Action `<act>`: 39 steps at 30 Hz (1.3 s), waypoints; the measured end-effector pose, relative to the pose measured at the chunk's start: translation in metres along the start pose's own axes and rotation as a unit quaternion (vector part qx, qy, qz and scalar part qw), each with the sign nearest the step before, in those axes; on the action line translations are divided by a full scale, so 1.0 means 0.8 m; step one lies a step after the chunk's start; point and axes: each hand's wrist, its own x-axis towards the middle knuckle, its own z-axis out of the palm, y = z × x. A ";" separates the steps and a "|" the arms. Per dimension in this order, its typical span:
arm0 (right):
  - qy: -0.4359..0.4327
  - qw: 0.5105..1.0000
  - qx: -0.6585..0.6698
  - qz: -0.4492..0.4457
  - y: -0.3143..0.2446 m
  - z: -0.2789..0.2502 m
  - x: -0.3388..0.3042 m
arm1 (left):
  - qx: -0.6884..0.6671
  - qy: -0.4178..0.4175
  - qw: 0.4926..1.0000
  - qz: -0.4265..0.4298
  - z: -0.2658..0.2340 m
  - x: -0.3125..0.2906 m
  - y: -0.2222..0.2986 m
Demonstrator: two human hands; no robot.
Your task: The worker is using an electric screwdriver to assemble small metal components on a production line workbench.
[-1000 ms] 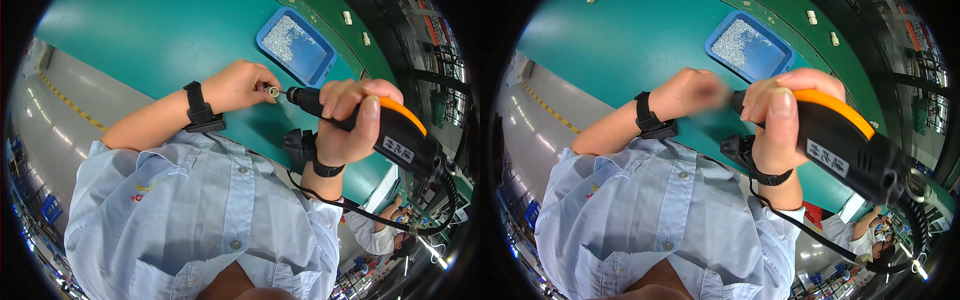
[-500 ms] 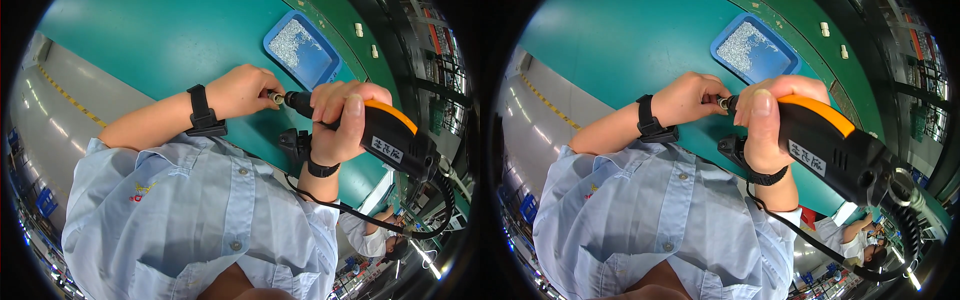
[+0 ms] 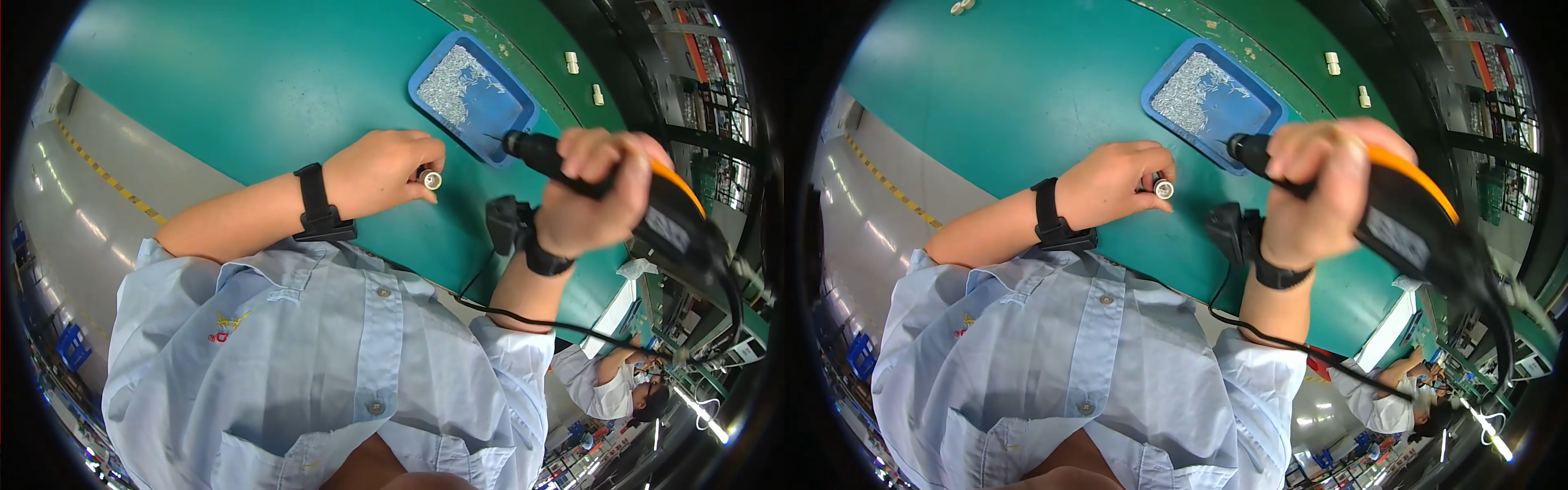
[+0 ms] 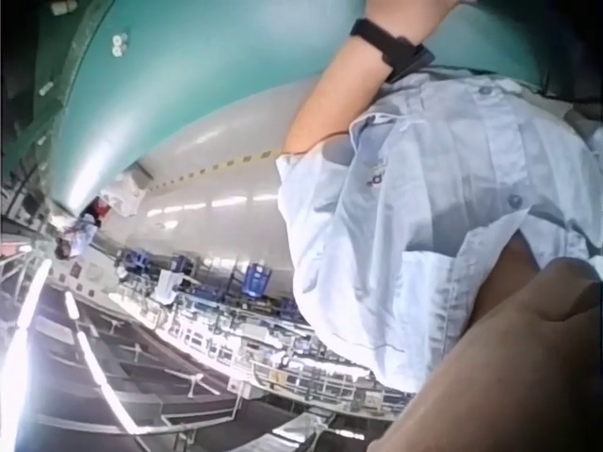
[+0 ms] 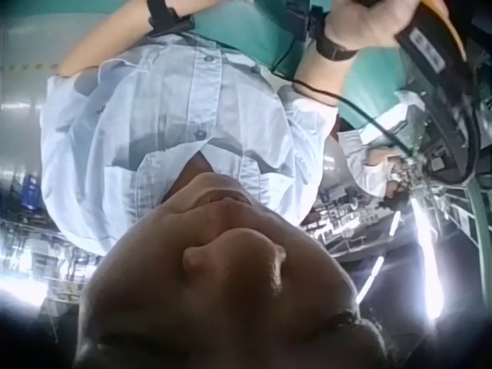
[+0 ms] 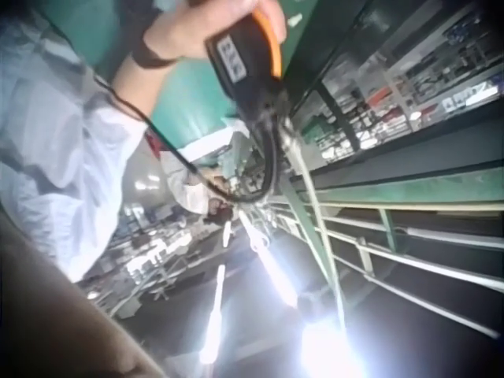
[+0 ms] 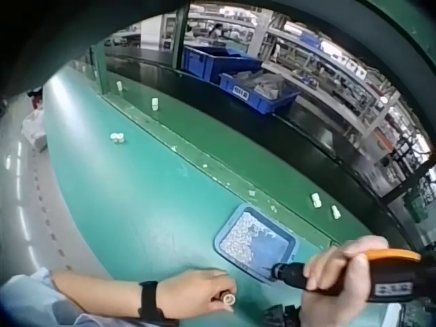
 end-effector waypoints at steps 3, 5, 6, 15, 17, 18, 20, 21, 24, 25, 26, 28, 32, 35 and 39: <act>0.023 0.999 -0.041 0.019 0.034 -0.004 -0.002 | -0.007 0.003 1.000 -0.005 -0.001 0.001 0.001; 0.028 0.997 -0.056 0.040 0.046 -0.011 -0.006 | -0.008 0.015 1.000 0.000 -0.005 0.002 0.004; 0.029 0.997 -0.054 0.040 0.045 -0.012 -0.009 | -0.004 0.012 1.000 0.001 -0.010 0.005 0.007; -0.065 0.996 0.062 -0.020 -0.025 -0.002 -0.039 | 0.081 0.120 0.980 0.139 -0.005 0.018 -0.004; -0.095 0.992 0.078 -0.027 -0.034 -0.004 -0.042 | 0.019 0.079 0.990 0.119 -0.005 0.018 -0.005; -0.095 0.992 0.074 -0.026 -0.039 -0.002 -0.044 | 0.018 0.076 0.990 0.120 -0.005 0.017 -0.004; -0.099 0.991 0.085 -0.030 -0.043 -0.001 -0.046 | -0.013 0.089 0.990 0.112 -0.006 0.012 -0.001; -0.099 0.991 0.084 -0.030 -0.046 0.001 -0.047 | -0.014 0.089 0.990 0.112 -0.006 0.011 -0.002; -0.079 0.993 0.081 -0.030 -0.049 0.007 -0.047 | -0.032 0.072 0.992 0.097 -0.006 0.011 -0.005; -0.079 0.993 0.084 -0.031 -0.048 0.006 -0.047 | -0.025 0.076 0.991 0.109 -0.006 0.012 -0.003; -0.080 0.992 0.088 -0.032 -0.048 0.006 -0.049 | -0.017 0.082 0.989 0.121 -0.006 0.009 -0.003; -0.090 0.992 0.083 -0.030 -0.045 0.005 -0.054 | 0.016 0.082 0.988 0.133 -0.005 0.004 -0.003; -0.104 0.990 0.090 -0.025 -0.041 0.004 -0.055 | 0.082 0.096 0.982 0.144 -0.004 -0.004 0.000; -0.113 0.989 0.092 -0.019 -0.040 0.005 -0.059 | 0.127 0.093 0.979 0.131 -0.007 -0.008 0.010; -0.128 0.988 0.081 -0.020 -0.038 0.009 -0.062 | 0.162 0.092 0.975 0.118 -0.007 -0.010 0.013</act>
